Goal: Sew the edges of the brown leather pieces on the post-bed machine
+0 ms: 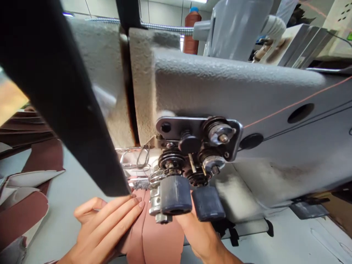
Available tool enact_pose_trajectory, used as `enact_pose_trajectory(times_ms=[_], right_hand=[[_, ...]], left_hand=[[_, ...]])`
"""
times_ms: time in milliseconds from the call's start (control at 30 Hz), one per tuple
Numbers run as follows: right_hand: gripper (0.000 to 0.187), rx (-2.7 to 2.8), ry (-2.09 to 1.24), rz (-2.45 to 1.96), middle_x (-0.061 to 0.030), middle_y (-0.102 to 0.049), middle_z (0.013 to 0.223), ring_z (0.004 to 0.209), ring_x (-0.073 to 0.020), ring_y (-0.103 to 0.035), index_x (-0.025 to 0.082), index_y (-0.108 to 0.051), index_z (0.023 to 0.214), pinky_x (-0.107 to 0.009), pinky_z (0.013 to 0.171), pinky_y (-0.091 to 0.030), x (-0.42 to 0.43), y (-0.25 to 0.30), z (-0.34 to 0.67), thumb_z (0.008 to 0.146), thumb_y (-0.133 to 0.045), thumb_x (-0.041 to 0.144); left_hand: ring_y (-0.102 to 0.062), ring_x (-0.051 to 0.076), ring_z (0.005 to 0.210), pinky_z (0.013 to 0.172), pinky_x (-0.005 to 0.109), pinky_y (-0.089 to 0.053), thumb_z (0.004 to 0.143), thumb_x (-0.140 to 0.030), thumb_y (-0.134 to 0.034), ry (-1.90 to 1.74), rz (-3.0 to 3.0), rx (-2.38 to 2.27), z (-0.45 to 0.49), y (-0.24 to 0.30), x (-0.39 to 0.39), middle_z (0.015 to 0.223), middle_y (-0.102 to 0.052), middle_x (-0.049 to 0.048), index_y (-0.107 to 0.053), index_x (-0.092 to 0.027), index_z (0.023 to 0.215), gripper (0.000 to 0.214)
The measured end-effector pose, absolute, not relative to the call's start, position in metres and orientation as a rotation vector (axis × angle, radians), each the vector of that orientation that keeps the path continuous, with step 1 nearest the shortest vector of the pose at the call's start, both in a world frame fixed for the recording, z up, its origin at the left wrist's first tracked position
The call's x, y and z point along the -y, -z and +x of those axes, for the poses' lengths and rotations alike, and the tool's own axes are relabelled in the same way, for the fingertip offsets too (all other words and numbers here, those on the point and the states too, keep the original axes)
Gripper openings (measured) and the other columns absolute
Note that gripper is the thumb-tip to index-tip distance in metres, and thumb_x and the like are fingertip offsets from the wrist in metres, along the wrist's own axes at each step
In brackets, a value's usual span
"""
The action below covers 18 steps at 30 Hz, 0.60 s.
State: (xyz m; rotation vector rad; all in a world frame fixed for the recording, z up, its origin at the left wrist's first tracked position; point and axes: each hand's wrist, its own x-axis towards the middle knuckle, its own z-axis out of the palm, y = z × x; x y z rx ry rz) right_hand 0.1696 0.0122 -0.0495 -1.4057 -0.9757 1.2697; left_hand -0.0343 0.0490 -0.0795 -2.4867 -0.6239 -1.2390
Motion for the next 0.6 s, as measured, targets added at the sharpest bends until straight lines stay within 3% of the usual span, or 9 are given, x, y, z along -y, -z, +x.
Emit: enact_pose_trajectory(times_ms=[133, 233, 333, 467, 600], right_hand=[[0.034, 0.945, -1.332, -1.396, -0.0112, -0.066, 0.090, 0.092, -0.0259, -0.058, 0.012, -0.065, 0.082, -0.035, 0.077, -0.048, -0.016, 0.047, 0.171, 0.070, -0.068, 0.045], [0.031, 0.954, -1.289, -1.425, -0.0076, -0.064, 0.081, 0.081, -0.0214, -0.059, 0.013, -0.063, 0.075, -0.034, 0.074, -0.049, -0.021, 0.052, 0.174, 0.070, -0.068, 0.043], [0.028, 0.999, -1.206, -1.401, -0.0046, -0.064, 0.083, 0.077, -0.0184, -0.059, 0.015, -0.064, 0.081, -0.034, 0.079, -0.048, -0.026, 0.058, 0.179, 0.069, -0.070, 0.040], [0.029, 1.079, -1.219, -1.336, -0.0072, -0.065, 0.097, 0.095, -0.0216, -0.058, 0.015, -0.066, 0.093, -0.036, 0.093, -0.043, -0.032, 0.061, 0.181, 0.075, -0.065, 0.038], [0.033, 1.038, -1.336, -1.275, -0.0075, -0.067, 0.094, 0.098, -0.0245, -0.057, 0.015, -0.068, 0.092, -0.039, 0.093, -0.043, -0.037, 0.056, 0.181, 0.066, -0.070, 0.036]], left_hand=[[-0.056, 0.019, 0.109, 0.096, 0.032, -0.037, 0.095, -0.016, -0.031, 1.240, -2.499, 0.683, -0.036, 0.078, -0.046, 0.106, -0.067, 0.0067, -0.060, -0.012, 0.113, 0.035], [-0.058, 0.019, 0.107, 0.096, 0.031, -0.037, 0.096, -0.018, -0.030, 1.318, -2.486, 0.690, -0.036, 0.080, -0.045, 0.105, -0.067, 0.0058, -0.060, -0.013, 0.115, 0.036], [-0.057, 0.019, 0.109, 0.097, 0.030, -0.037, 0.096, -0.021, -0.032, 1.294, -2.484, 0.658, -0.036, 0.078, -0.044, 0.108, -0.067, 0.0062, -0.061, -0.012, 0.113, 0.035], [-0.055, 0.020, 0.113, 0.097, 0.033, -0.037, 0.095, -0.019, -0.034, 1.164, -2.519, 0.656, -0.036, 0.071, -0.043, 0.110, -0.066, 0.0084, -0.062, -0.009, 0.110, 0.033], [-0.057, 0.021, 0.110, 0.093, 0.034, -0.040, 0.094, -0.017, -0.035, 1.224, -2.462, 0.617, -0.034, 0.065, -0.045, 0.107, -0.067, 0.0096, -0.064, -0.008, 0.105, 0.032]])
